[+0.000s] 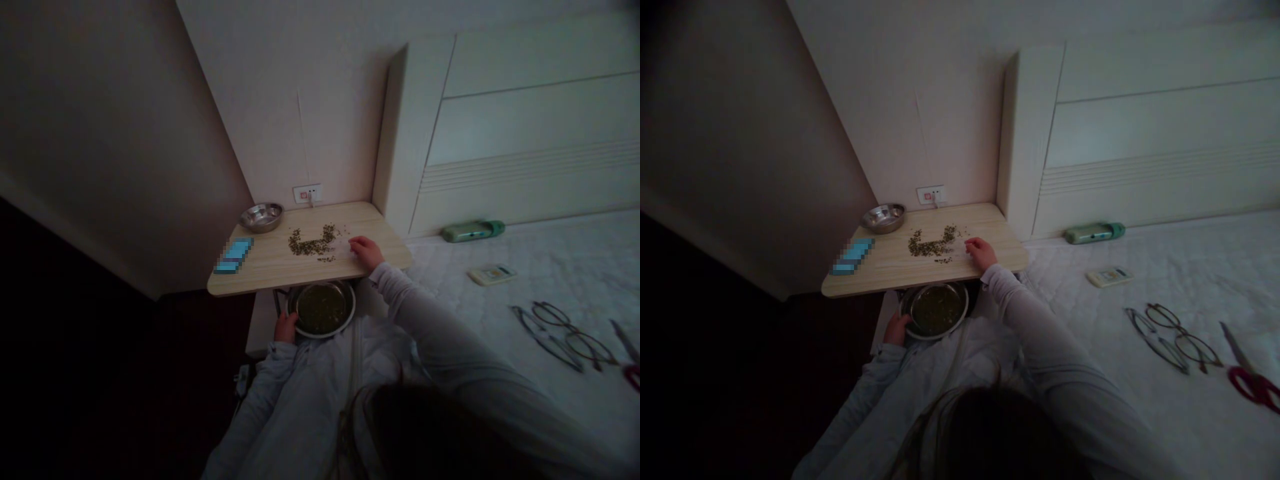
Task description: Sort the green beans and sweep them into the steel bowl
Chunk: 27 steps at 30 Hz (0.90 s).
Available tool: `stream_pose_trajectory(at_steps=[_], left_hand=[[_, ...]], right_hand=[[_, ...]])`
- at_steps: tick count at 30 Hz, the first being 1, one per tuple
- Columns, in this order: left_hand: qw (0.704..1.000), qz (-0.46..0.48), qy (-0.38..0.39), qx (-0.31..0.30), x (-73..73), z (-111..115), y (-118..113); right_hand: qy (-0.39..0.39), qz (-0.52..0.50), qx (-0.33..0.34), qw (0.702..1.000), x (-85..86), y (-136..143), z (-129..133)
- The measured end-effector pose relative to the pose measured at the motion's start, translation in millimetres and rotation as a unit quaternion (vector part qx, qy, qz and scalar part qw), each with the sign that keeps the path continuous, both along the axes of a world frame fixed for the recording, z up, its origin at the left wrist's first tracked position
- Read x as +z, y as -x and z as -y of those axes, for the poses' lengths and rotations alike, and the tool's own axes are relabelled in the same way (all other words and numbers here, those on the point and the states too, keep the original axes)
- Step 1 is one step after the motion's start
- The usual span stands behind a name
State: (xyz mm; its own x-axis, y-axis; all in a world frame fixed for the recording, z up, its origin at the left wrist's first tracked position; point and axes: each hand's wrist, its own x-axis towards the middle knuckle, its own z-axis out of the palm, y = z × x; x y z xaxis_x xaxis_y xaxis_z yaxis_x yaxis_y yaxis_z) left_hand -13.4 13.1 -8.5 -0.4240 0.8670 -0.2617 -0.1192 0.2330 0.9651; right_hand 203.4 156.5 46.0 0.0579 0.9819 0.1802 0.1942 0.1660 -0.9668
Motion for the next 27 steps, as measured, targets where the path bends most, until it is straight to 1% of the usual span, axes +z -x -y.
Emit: stream_pose_trajectory(at_steps=[2, 5, 7, 10, 14, 16, 18, 24, 27], left_hand=[[1.000, -0.021, -0.019, -0.012, 2.0, 0, -5], [0.999, -0.036, -0.028, 0.003, 3.5, 0, -10], [0.998, -0.050, -0.033, 0.001, 4.0, -1, -10], [0.998, -0.042, -0.012, -0.043, 3.8, -2, -8], [0.990, 0.004, 0.072, -0.125, 0.3, -3, -6], [0.986, 0.035, 0.083, -0.142, -1.7, -2, -5], [0.986, 0.048, 0.085, -0.135, -2.4, -2, -5], [0.996, 0.013, 0.065, -0.052, 4.6, -6, -9], [0.995, -0.013, 0.083, -0.044, 6.7, -8, -14]], right_hand=[[-0.006, 0.032, 0.004, 0.999, 1.5, 2, 2], [-0.014, 0.062, 0.011, 0.998, 2.8, 4, 4], [-0.014, 0.069, 0.012, 0.997, 3.2, 5, 5], [-0.012, 0.070, 0.005, 0.997, 3.9, 5, 6], [-0.007, 0.061, 0.005, 0.998, 4.4, 4, 6], [-0.007, 0.052, 0.006, 0.999, 3.8, 4, 5], [-0.005, 0.044, 0.007, 0.999, 2.9, 3, 4], [-0.001, 0.025, 0.006, 1.000, 4.0, 5, 4], [0.010, 0.000, -0.014, 1.000, 3.5, 8, 0]])
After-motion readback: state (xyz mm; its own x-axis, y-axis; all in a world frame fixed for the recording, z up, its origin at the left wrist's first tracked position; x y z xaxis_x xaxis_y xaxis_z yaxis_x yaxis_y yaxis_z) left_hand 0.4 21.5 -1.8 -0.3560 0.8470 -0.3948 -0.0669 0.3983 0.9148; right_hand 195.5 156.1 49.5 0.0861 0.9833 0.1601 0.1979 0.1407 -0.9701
